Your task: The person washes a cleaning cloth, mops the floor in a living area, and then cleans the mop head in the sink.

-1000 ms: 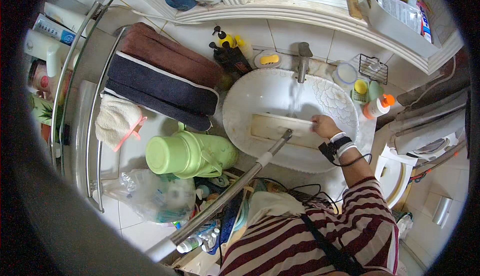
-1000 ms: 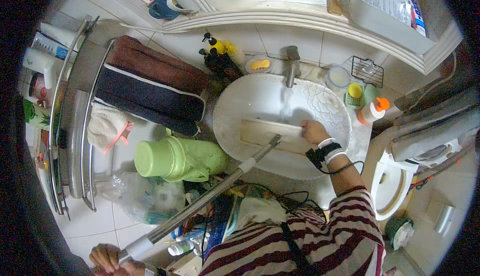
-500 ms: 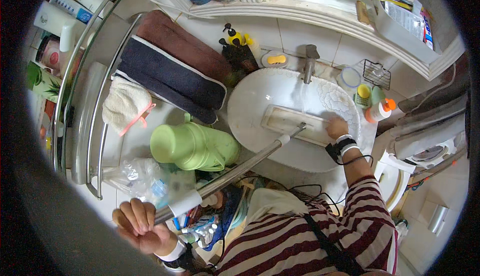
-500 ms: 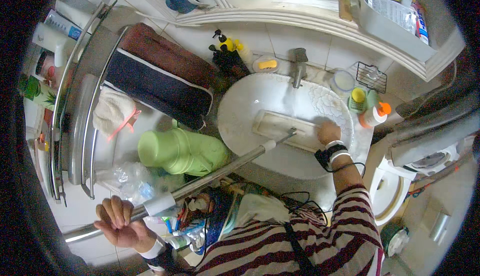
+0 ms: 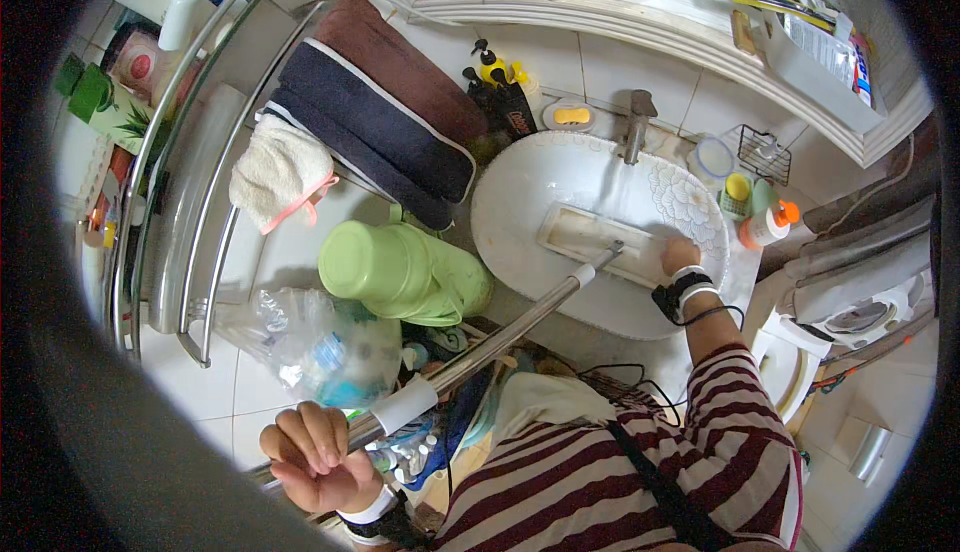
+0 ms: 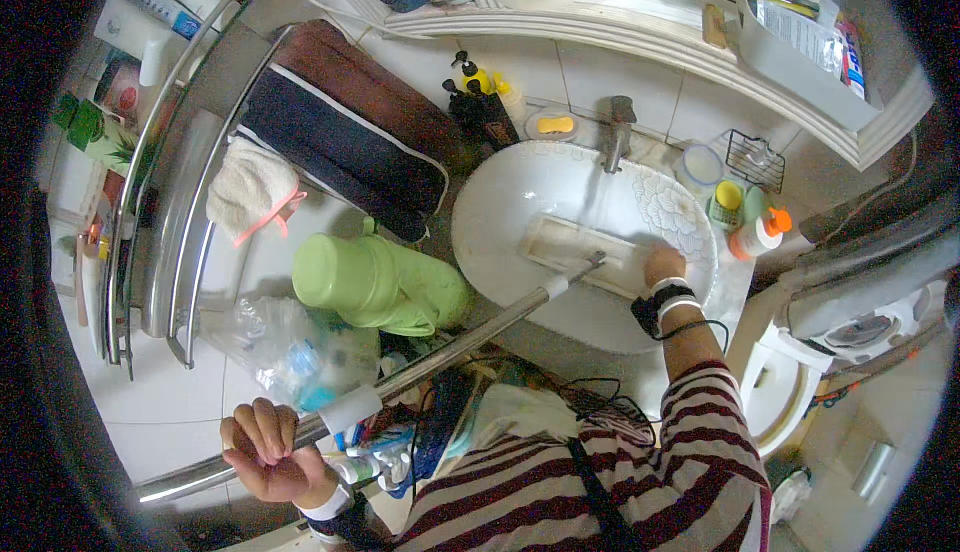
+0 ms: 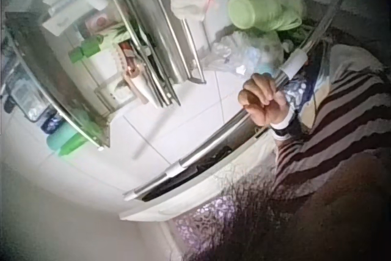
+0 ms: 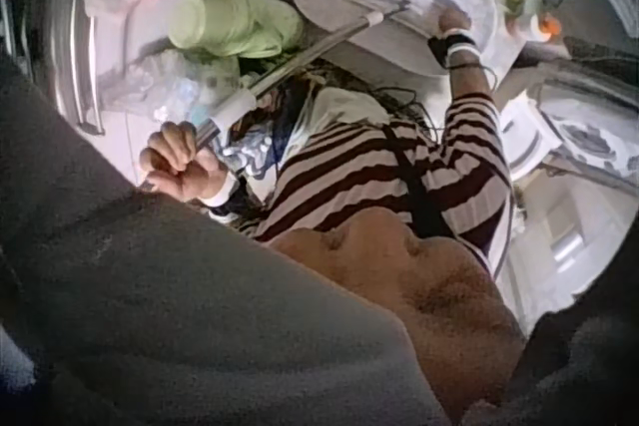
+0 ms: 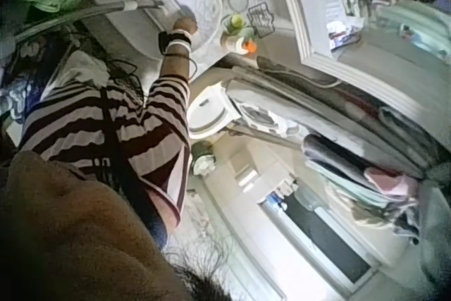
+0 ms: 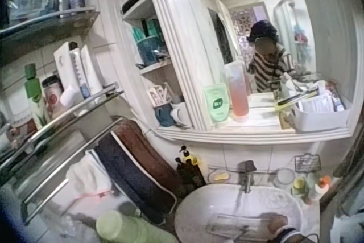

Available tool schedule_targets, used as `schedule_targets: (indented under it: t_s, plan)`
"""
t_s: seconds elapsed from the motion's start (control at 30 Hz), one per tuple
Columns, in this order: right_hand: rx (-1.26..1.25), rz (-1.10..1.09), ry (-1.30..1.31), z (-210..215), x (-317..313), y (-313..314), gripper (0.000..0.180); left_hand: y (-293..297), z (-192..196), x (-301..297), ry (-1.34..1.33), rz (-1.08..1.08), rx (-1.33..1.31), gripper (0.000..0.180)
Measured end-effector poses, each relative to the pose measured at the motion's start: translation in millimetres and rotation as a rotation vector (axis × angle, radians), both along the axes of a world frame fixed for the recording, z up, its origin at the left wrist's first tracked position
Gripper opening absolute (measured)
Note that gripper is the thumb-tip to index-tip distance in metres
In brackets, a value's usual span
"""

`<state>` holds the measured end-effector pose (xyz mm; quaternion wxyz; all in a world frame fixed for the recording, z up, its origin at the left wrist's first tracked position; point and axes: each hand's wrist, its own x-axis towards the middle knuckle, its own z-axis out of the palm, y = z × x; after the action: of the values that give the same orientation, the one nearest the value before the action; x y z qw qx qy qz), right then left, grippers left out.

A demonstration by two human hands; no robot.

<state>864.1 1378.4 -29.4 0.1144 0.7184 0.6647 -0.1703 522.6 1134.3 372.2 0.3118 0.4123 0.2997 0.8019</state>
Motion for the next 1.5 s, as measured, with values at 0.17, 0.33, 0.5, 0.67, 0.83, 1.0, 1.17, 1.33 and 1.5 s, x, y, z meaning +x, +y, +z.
schedule_targets:
  t_s: [0.17,0.33,0.5,0.67,0.83,1.0,1.17,1.33,1.5]
  plan:
    - [-0.101,0.076,0.141,-8.8,-9.0,-19.6,0.035,-21.8,10.9,-12.6,0.029,0.025,-0.008,0.028]
    - [-0.092,0.080,0.292,-12.5,-5.6,-35.7,0.042,-24.9,11.9,-22.0,-0.055,0.024,-0.016,0.027]
    - [-0.096,0.126,0.468,29.6,-7.6,-46.4,0.052,-9.9,7.2,-16.8,-0.019,-0.027,0.011,0.027]
    - [-0.076,-0.090,0.877,38.5,-12.8,-47.2,0.060,13.5,-3.3,-3.0,0.040,-0.086,0.010,0.028]
    - [-0.148,-0.478,1.508,16.9,-29.7,-21.5,0.051,20.5,-3.0,2.2,0.070,-0.075,0.028,0.030]
    - [-0.232,-0.847,2.118,-11.2,-58.1,38.6,0.006,18.3,-3.1,5.3,0.071,-0.075,0.027,0.031]
    - [0.035,-0.719,1.741,-71.6,-69.1,95.0,0.003,17.2,-5.3,6.9,0.057,-0.032,0.008,0.033]
    - [0.318,0.127,1.464,-97.9,-61.2,117.3,0.019,11.0,-6.7,-2.1,-0.010,-0.060,0.025,0.028]
    - [0.136,0.424,0.309,29.9,-52.1,96.2,0.035,5.7,-13.5,-9.5,-0.039,-0.024,-0.004,0.026]
